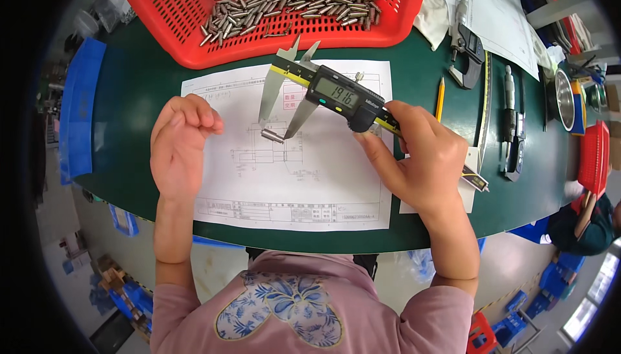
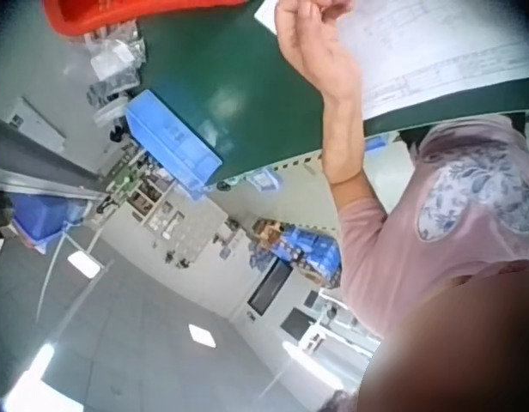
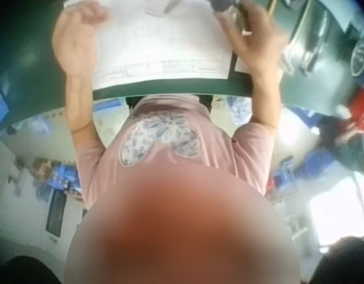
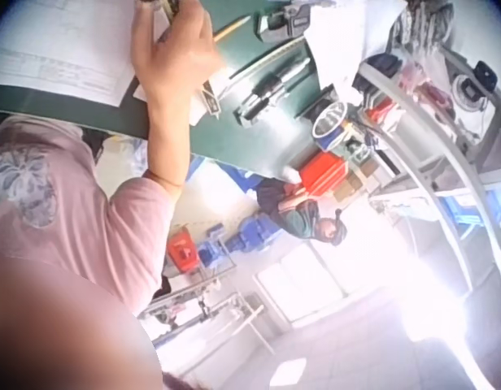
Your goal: Measuring small cylindrical hardware components using a digital caliper and recording the values on a technical drawing.
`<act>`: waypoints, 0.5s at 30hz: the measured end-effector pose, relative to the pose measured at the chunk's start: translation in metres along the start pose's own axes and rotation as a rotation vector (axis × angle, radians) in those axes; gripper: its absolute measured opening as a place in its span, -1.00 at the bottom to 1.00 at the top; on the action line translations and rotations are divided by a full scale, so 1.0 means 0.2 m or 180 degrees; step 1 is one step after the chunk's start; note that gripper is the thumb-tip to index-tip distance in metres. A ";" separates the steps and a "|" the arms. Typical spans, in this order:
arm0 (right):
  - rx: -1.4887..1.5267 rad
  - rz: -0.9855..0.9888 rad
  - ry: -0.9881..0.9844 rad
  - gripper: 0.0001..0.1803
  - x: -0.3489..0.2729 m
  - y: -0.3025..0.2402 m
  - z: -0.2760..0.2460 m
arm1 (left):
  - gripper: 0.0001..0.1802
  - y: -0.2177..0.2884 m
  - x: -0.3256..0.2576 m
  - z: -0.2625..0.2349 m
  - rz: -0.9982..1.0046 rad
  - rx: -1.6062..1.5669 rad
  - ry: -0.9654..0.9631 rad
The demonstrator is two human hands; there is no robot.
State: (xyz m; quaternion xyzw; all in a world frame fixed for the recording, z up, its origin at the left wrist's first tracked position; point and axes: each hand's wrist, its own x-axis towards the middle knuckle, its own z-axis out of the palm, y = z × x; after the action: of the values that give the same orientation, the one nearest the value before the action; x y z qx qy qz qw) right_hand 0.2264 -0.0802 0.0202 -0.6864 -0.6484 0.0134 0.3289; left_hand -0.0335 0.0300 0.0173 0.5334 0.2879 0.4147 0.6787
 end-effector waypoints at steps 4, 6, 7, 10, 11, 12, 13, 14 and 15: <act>-0.0072 0.0202 -0.0048 -0.62 -0.01 0.01 0.00 | -0.77 -0.01 0.01 0.01 0.0254 -0.0018 0.0081; -0.0018 0.0144 -0.0035 -0.63 -0.01 0.01 0.00 | -0.77 0.00 0.01 0.00 0.0317 0.0045 0.0014; -0.0027 0.0144 -0.0031 -0.63 -0.01 0.01 0.00 | -0.77 -0.01 0.01 0.00 0.0321 0.0038 0.0008; 0.0069 0.0064 -0.0146 -0.65 -0.01 -0.01 0.00 | -0.76 -0.02 0.00 0.02 0.0291 0.0091 0.0016; 0.0056 0.0075 -0.0135 -0.65 -0.01 -0.01 0.00 | -0.77 -0.02 0.00 0.03 0.0764 0.1112 -0.0026; 0.0056 -0.0053 -0.0149 -0.65 -0.01 -0.01 0.01 | -0.78 -0.03 0.00 0.05 0.1239 0.2134 -0.0068; 0.0055 -0.0180 -0.0161 -0.66 -0.01 -0.01 0.01 | -0.78 -0.01 0.00 0.07 0.1245 0.2127 -0.0090; 0.0007 -0.0231 -0.0215 -0.67 -0.01 -0.01 0.01 | -0.79 0.00 0.00 0.10 0.1888 0.2867 -0.0365; -0.0005 -0.0210 -0.0202 -0.67 -0.01 -0.01 0.01 | -0.80 0.01 0.00 0.12 0.2542 0.3594 -0.0649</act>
State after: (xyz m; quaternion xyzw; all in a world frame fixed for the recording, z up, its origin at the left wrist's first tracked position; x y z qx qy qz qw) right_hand 0.2232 -0.0816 0.0192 -0.6641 -0.6808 0.0238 0.3079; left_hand -0.0137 0.0183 0.0257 0.9058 0.1761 0.3672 0.1169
